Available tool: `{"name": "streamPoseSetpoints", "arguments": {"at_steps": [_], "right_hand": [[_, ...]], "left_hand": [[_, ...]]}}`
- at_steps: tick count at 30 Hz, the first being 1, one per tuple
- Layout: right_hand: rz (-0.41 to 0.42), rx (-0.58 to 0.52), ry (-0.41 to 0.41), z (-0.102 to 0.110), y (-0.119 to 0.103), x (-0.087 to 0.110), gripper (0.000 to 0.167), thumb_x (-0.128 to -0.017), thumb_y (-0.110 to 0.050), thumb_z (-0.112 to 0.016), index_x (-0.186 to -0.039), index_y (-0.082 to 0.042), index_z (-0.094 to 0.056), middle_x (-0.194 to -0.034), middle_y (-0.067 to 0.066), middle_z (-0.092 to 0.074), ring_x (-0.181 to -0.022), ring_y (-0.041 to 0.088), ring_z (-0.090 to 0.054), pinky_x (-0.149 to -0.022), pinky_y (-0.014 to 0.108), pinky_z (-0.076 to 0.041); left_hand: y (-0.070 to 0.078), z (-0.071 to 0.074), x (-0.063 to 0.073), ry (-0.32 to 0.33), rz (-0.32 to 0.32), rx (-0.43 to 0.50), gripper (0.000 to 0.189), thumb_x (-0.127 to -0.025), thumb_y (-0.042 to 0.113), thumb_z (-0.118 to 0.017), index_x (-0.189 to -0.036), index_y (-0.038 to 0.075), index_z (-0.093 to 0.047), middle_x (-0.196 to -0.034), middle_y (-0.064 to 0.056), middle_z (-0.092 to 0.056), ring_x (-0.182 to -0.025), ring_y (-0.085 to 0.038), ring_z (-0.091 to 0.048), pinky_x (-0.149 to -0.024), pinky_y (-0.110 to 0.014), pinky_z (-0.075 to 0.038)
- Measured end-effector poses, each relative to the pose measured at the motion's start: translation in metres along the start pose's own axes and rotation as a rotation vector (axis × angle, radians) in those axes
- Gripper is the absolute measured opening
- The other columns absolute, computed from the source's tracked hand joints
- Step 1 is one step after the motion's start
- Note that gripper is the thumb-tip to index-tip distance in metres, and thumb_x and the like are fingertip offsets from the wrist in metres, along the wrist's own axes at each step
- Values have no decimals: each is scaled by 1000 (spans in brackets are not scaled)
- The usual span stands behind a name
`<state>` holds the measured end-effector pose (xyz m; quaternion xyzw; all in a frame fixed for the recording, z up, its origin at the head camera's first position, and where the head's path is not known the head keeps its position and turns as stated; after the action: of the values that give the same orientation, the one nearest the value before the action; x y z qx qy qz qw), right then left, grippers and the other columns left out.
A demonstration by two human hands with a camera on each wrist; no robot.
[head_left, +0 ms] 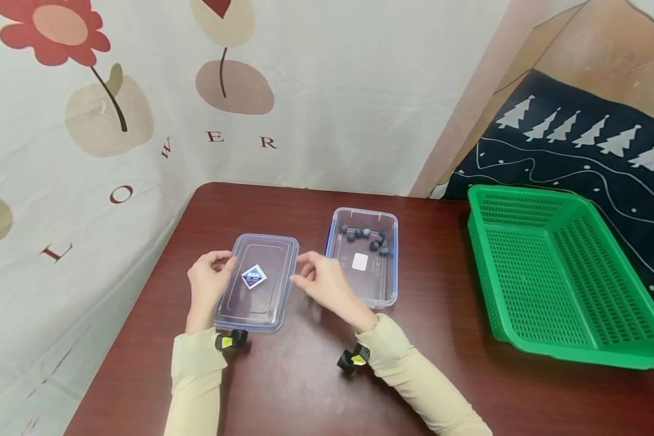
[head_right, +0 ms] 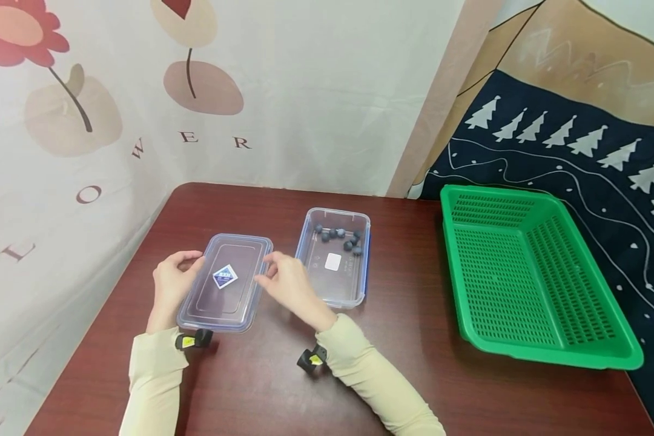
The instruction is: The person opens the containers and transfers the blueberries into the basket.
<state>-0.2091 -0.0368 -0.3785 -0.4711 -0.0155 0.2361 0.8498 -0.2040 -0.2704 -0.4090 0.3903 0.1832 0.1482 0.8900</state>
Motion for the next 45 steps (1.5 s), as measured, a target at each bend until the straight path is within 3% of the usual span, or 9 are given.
{"name": "streamPoseSetpoints", "arguments": {"at_steps": [7, 14, 20, 28, 35, 39, 45], "right_hand": [[61, -31, 121, 46, 7, -12, 25, -80, -4, -71, -103, 3, -62, -87, 14, -67, -78, 22, -65, -69, 26, -54], [49, -19, 148, 71, 24, -22, 27, -82, -3, -69, -106, 4, -62, -97, 18, -66, -84, 25, -65, -73, 31, -55], [-12, -28, 158, 88, 42, -34, 24, -81, -1, -68, -103, 6, -63, -97, 19, -67, -85, 27, -66, -74, 32, -55], [-213, -105, 162, 98, 81, -52, 19, -83, -3, -68, -101, 3, -67, -95, 16, -69, -82, 22, -64, -68, 21, -49], [-380, -200, 154, 93, 111, -60, 18, -85, -5, -67, -101, 2, -68, -91, 13, -68, -74, 12, -58, -62, 18, -48], [-470, -182, 144, 90, 125, -63, 17, -86, -7, -67, -101, 0, -69, -97, 12, -68, -80, 17, -61, -67, 22, -51], [-535, -117, 121, 86, 137, -64, 16, -85, -7, -66, -99, -1, -70, -102, 13, -67, -87, 27, -61, -73, 31, -53]], "left_hand": [[26, -12, -4, 2, -59, 76, 15, -82, 5, -67, -93, -4, -69, -83, -20, -68, -71, -24, -62, -59, -6, -36], [56, -32, -6, -50, -142, 137, 14, -80, 2, -68, -92, -6, -69, -86, -20, -68, -75, -31, -64, -60, -1, -37], [84, -50, -5, -98, -190, 203, 15, -80, 1, -69, -93, -6, -68, -86, -20, -67, -75, -30, -64, -61, -3, -40], [109, -79, 2, -195, -198, 303, 18, -81, 2, -68, -96, -7, -67, -87, -19, -68, -77, -29, -64, -65, -12, -46], [118, -107, 7, -254, -189, 357, 19, -80, 1, -68, -97, -6, -67, -88, -18, -68, -78, -29, -64, -68, -21, -50], [121, -122, 11, -298, -162, 368, 21, -81, 2, -68, -100, -6, -67, -92, -18, -69, -80, -29, -65, -70, -29, -54], [120, -134, 13, -329, -110, 341, 24, -82, 6, -68, -104, -3, -67, -97, -17, -69, -86, -28, -66, -73, -36, -54]]}}
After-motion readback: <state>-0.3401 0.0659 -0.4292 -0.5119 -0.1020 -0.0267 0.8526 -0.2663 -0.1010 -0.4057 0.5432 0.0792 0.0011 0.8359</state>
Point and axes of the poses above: each hand's wrist, its own x-axis away from the middle knuckle, its own z-axis out of the back of the hand, y = z × x, the point moved 10 cm from there along -x, towards the middle knuckle
